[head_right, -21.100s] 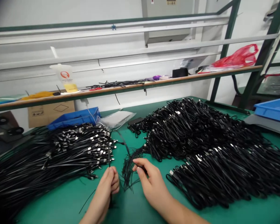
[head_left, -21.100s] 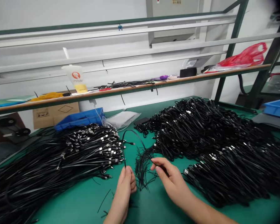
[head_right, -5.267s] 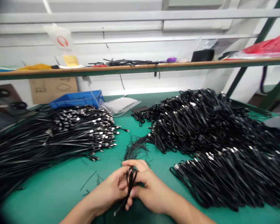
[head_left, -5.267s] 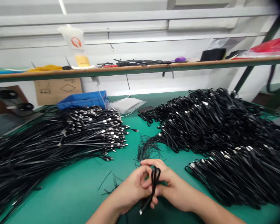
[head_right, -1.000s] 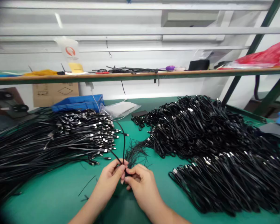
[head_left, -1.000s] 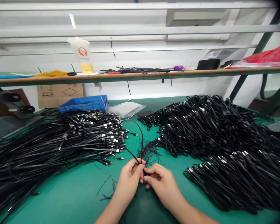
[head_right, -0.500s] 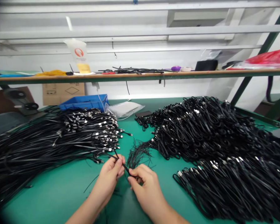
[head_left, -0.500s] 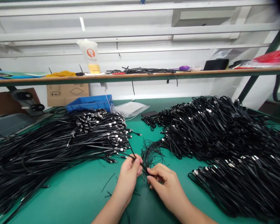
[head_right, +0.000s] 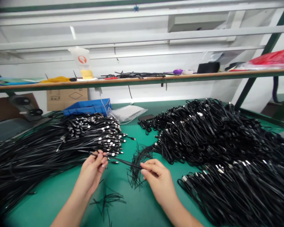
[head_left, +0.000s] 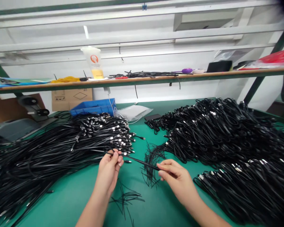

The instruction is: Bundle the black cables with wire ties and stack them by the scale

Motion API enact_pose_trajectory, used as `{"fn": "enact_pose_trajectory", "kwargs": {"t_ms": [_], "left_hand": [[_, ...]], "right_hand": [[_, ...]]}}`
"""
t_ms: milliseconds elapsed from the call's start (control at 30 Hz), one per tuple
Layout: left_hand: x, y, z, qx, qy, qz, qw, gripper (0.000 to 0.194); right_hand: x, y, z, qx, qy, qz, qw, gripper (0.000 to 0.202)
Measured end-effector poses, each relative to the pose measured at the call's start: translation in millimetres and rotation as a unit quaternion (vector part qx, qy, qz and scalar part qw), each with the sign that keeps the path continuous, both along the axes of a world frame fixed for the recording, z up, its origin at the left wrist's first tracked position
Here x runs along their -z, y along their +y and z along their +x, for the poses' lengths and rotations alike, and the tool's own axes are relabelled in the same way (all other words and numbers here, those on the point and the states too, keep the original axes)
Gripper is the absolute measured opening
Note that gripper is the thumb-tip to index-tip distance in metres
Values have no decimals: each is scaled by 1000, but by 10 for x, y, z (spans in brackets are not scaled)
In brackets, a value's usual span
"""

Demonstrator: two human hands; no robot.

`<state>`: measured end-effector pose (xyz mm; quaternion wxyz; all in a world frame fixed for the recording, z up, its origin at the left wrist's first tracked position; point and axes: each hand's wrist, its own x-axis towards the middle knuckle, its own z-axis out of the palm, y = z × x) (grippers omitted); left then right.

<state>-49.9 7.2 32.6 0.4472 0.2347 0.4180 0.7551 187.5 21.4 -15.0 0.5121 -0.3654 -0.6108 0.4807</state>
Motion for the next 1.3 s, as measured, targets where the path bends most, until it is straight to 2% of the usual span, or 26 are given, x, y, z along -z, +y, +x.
{"fn": "enact_pose_trajectory", "kwargs": {"t_ms": [100,200,267,367,467,633,767,900,967,1067,1133,1200,1300], "left_hand": [[84,20,158,1,-15,0,1000,53],[166,11,353,4,-27,3,1000,53],[213,-8,487,9,-31,5,999,52],[282,-35,665,17,-25,7,1000,49],[361,-47,796,15,9,14,1000,46],[440,-55,902,26,55,12,998,37],[397,-60,915,45,5,4,999,38],[310,-70,875,52,-46,15,997,40],[278,-85,846,57,-32,13,998,40],[260,-110,808,67,48,6,997,39],[260,-122,791,84,112,10,990,37],[259,-133,785,103,159,15,982,37],[248,-159,794,104,176,12,979,38]], "right_hand": [[-29,85,34,59,137,-92,985,25],[-85,137,43,77,309,-206,925,38],[-119,146,28,66,383,-261,884,44],[-120,131,-29,63,413,-300,857,49],[-53,100,-98,66,409,-298,860,46],[27,72,-128,71,361,-255,894,39],[32,57,-158,113,299,-180,930,43],[76,29,-221,143,235,-133,952,50],[88,15,-215,135,172,-106,970,50],[61,-12,-152,89,23,-1,996,41],[22,-36,-107,56,-60,90,993,34],[-14,-64,-83,38,-96,160,982,32],[-44,-109,-80,53,-91,198,974,31]]}}
